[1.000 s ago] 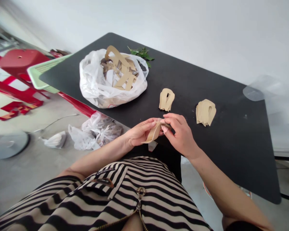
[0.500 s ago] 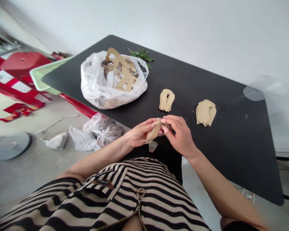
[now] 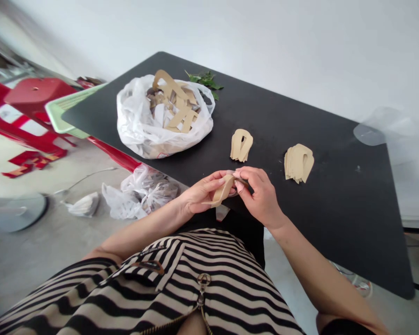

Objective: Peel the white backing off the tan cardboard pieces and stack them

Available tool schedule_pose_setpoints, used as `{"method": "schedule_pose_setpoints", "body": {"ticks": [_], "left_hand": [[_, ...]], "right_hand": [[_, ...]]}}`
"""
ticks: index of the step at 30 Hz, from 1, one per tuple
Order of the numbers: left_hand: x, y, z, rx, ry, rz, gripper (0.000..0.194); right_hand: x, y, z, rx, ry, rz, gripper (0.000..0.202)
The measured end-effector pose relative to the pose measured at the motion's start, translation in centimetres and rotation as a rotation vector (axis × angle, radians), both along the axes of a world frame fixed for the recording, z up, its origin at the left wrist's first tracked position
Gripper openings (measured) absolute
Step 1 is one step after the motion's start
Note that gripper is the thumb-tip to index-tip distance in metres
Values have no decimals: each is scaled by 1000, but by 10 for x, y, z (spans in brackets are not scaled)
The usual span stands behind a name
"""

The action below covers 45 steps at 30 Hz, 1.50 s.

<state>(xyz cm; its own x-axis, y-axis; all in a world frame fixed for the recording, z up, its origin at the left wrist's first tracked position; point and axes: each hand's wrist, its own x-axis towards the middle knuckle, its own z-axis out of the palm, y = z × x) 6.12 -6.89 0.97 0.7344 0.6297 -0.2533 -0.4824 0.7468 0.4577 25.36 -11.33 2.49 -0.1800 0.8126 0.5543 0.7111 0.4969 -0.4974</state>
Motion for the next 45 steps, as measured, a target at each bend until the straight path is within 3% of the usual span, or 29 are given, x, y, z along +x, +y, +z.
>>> {"method": "schedule_pose_setpoints", "body": {"ticks": [5,12,20,37,45], "left_hand": [[3,3,-1,-25,-12,34,24],[9,11,2,-225,-5,138,14],[17,10,14,-245,11,309,9],[22,13,5,-248,43,260,14],[24,8,14,-124,92,360,33]], "right_hand": [[-4,2,2,-18,-39,-25,30],[-32,-21,14,85,-109,-39,43],[-49,-21,5,-15,-25,-125,43],[-41,-25,-3,25,-62,-149,43],[-45,-26,-14,-235,474,-221,37]]}}
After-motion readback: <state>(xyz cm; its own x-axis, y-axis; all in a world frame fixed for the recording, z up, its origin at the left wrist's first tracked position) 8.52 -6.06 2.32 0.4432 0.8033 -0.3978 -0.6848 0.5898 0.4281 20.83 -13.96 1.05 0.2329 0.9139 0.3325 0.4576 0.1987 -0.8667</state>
